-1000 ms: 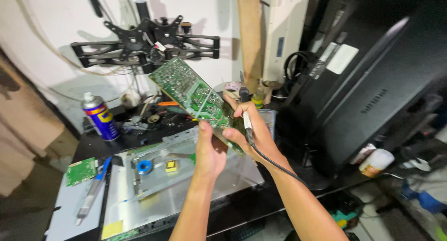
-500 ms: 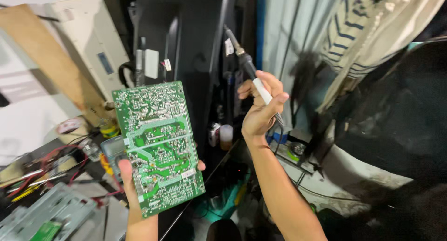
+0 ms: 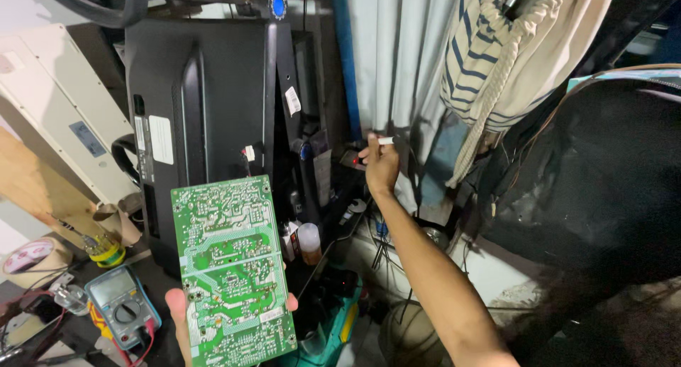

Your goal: The person tests components on a circuit board using a multimeter and then applies a soldering iron to various points on the back of the board.

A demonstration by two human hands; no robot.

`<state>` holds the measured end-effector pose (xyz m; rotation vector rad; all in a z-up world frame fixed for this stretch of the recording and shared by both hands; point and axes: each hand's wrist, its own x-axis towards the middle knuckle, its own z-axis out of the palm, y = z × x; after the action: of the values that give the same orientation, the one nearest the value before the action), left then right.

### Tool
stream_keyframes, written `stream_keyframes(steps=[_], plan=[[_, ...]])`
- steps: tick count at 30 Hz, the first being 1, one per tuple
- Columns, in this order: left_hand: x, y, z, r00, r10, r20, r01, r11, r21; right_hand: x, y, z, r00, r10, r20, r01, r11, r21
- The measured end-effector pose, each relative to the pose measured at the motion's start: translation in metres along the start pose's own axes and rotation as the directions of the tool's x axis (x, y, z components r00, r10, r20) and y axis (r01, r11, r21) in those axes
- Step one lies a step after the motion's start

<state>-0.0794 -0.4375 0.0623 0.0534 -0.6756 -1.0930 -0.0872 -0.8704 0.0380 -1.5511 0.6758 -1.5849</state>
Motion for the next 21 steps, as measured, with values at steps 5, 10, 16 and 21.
stream_keyframes(steps=[5, 10, 16, 21], plan=[[0.002, 0.007, -0.012, 1.0, -0.008, 0.007, 0.008, 1.0, -0.003, 0.006, 0.002, 0.019, 0.993, 0.114, 0.03, -0.107, 0.979, -0.172], [0.01, 0.008, -0.017, 0.999, -0.033, -0.016, 0.033, 0.999, 0.026, 0.016, 0.03, 0.026, 0.993, 0.051, 0.106, -0.029, 0.979, -0.199], [0.013, 0.006, -0.012, 1.0, -0.014, -0.019, 0.015, 0.999, 0.042, 0.018, 0.07, 0.042, 0.941, 0.193, 0.28, -0.198, 0.98, -0.008], [0.013, 0.004, 0.002, 0.999, -0.006, -0.035, 0.009, 0.996, 0.085, 0.004, 0.075, 0.042, 0.859, 0.304, 0.412, -0.21, 0.943, -0.257]])
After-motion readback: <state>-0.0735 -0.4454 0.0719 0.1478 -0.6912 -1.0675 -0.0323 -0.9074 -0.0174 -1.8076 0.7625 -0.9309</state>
